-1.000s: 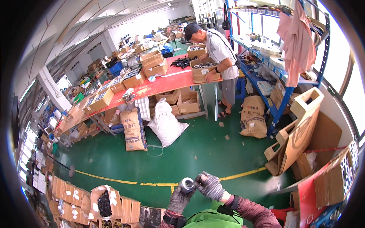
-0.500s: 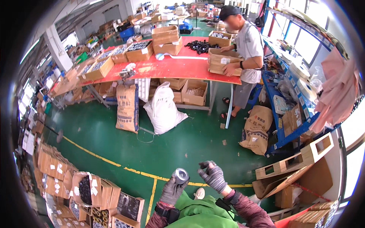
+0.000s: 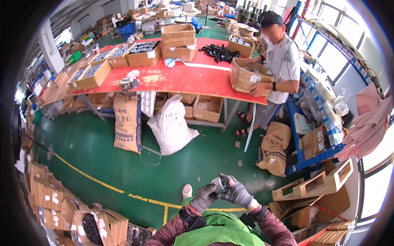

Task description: Operating a rotating stamping or pressing machine to process metal ring components.

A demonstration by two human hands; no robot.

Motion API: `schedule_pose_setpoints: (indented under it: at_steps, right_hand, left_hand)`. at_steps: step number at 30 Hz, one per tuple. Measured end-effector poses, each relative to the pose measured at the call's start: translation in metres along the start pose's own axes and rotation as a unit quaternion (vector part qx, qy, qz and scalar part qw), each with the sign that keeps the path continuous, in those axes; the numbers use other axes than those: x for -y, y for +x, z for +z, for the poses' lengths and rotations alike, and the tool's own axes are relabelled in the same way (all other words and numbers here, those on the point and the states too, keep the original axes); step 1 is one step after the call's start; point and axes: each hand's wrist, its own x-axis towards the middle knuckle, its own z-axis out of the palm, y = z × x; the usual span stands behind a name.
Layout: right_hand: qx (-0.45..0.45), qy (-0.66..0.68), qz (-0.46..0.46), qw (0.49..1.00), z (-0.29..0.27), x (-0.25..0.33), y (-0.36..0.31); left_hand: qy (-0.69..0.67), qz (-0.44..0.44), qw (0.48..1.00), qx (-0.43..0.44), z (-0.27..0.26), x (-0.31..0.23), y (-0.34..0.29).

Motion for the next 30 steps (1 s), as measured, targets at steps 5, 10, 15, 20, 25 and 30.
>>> schedule_pose_setpoints:
  at_steps: [5, 10, 15, 20, 25, 30]
  right_hand:
    - [-0.04, 0.064, 0.051, 0.996, -0.001, 0.01, 0.052]
    - [-0.097, 0.056, 0.152, 0.982, -0.005, 0.005, 0.055]
    - [-0.209, 0.084, 0.115, 0.968, -0.02, 0.0, 0.027]
    - [-0.274, 0.076, 0.161, 0.945, -0.022, -0.002, -0.014]
    - [-0.298, 0.055, 0.202, 0.931, -0.02, -0.006, -0.054]
    - [-0.313, 0.068, 0.213, 0.923, -0.022, -0.013, -0.091]
  left_hand:
    - [0.084, 0.004, 0.996, 0.006, 0.007, -0.066, 0.018]
    - [0.2, -0.113, 0.973, -0.015, 0.02, -0.095, 0.045]
    - [0.397, -0.138, 0.906, 0.046, 0.039, -0.093, 0.073]
    - [0.538, -0.14, 0.822, 0.126, 0.054, -0.071, 0.088]
    - [0.513, -0.224, 0.818, 0.133, 0.059, -0.039, 0.089]
    - [0.454, -0.26, 0.842, 0.131, 0.069, -0.006, 0.082]
